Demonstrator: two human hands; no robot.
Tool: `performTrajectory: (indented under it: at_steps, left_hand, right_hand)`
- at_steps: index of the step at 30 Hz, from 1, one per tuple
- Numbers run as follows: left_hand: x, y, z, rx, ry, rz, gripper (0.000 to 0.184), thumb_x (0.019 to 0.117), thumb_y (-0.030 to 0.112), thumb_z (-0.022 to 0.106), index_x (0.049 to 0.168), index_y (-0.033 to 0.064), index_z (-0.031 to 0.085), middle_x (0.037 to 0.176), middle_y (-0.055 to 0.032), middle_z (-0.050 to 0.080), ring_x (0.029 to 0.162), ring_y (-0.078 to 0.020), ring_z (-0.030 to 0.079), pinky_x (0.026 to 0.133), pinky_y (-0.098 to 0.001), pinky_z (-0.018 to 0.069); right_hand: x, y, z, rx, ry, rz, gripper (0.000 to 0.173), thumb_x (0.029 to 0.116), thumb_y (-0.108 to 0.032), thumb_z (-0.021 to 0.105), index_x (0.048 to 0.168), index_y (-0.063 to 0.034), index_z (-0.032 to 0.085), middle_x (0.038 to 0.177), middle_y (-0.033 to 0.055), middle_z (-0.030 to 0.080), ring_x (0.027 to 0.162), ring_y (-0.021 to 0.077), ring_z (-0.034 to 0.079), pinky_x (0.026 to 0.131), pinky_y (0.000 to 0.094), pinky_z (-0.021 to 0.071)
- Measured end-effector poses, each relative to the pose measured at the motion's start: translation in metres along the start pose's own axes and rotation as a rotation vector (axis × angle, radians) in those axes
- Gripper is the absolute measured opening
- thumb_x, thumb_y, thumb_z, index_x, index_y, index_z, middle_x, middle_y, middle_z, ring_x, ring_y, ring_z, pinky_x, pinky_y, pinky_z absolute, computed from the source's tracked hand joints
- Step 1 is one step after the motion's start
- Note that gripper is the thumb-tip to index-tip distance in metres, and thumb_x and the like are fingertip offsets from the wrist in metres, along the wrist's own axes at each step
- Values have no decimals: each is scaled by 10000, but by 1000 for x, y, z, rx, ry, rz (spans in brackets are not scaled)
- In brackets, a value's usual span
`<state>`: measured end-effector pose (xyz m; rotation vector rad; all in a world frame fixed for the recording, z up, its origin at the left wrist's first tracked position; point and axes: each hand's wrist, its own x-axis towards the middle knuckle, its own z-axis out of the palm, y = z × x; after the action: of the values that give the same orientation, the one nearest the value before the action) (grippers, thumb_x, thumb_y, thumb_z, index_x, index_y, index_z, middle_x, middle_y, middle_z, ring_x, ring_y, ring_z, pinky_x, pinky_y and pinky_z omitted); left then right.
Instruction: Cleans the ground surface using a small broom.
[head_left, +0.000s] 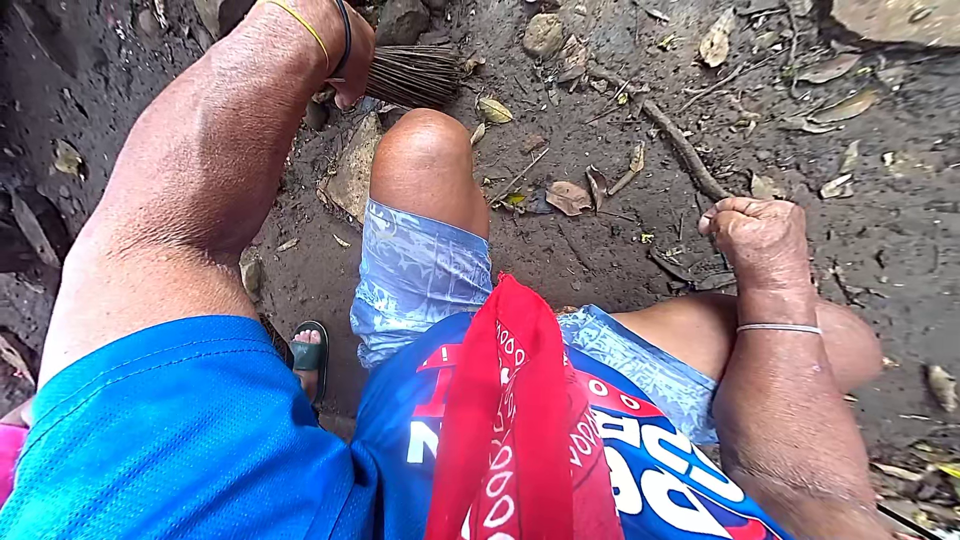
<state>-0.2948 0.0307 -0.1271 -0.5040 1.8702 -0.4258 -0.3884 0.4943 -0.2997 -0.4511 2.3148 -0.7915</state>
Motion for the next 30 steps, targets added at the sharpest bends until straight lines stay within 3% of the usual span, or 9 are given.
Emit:
performTrajectory:
  at_steps: [4, 11, 16, 20, 26, 30]
  left_hand:
    - [-4, 2, -2, 8, -10, -15, 426, 828, 29, 775, 1203, -53, 590, 942, -279, 629, 934, -462, 624, 753, -648, 470]
    - [-2, 0, -5, 62, -17, -27, 472, 847, 88, 780, 1257, -30, 580, 969, -289, 641, 964, -486, 632, 775, -681, 470]
    - [0, -2, -4, 98, -17, -14, 481, 837, 125, 790, 1253, -9, 588, 953, -280, 642, 951, -482, 638, 747, -687, 471]
    - [-4, -2, -6, 138, -38, -15, 557, 867, 163, 773, 1356, 18, 550, 996, -291, 649, 986, -494, 640, 772, -703, 467]
    - [-1, -5, -4, 129, -45, -4, 421, 864, 145, 773, 1217, -1, 597, 926, -268, 633, 924, -470, 639, 727, -672, 466]
    - [0, -5, -4, 125, -43, -11, 482, 864, 157, 774, 1281, 12, 581, 942, -272, 643, 935, -475, 643, 739, -682, 468]
  right_hand:
    - [-1, -3, 0, -12, -3, -1, 319, 953, -171, 453, 845, 46, 660, 720, 209, 565, 676, 343, 512, 631, 600, 372]
    - [5, -1, 1, -24, -20, 0, 367, 946, -198, 446, 913, 95, 665, 849, 308, 630, 804, 444, 595, 718, 673, 395]
    - [2, 2, 1, -36, -4, -60, 367, 950, -188, 439, 934, 95, 673, 851, 317, 634, 803, 489, 612, 697, 705, 409]
    - [3, 3, 1, -51, -6, -47, 356, 950, -181, 439, 935, 82, 679, 842, 323, 635, 814, 510, 617, 694, 718, 404]
    - [5, 3, 2, -63, -6, -19, 342, 951, -181, 458, 917, 75, 682, 836, 323, 637, 808, 516, 614, 690, 725, 397]
    - [6, 5, 2, -80, -15, -19, 337, 957, -189, 465, 908, 64, 683, 847, 323, 645, 825, 526, 626, 691, 733, 407]
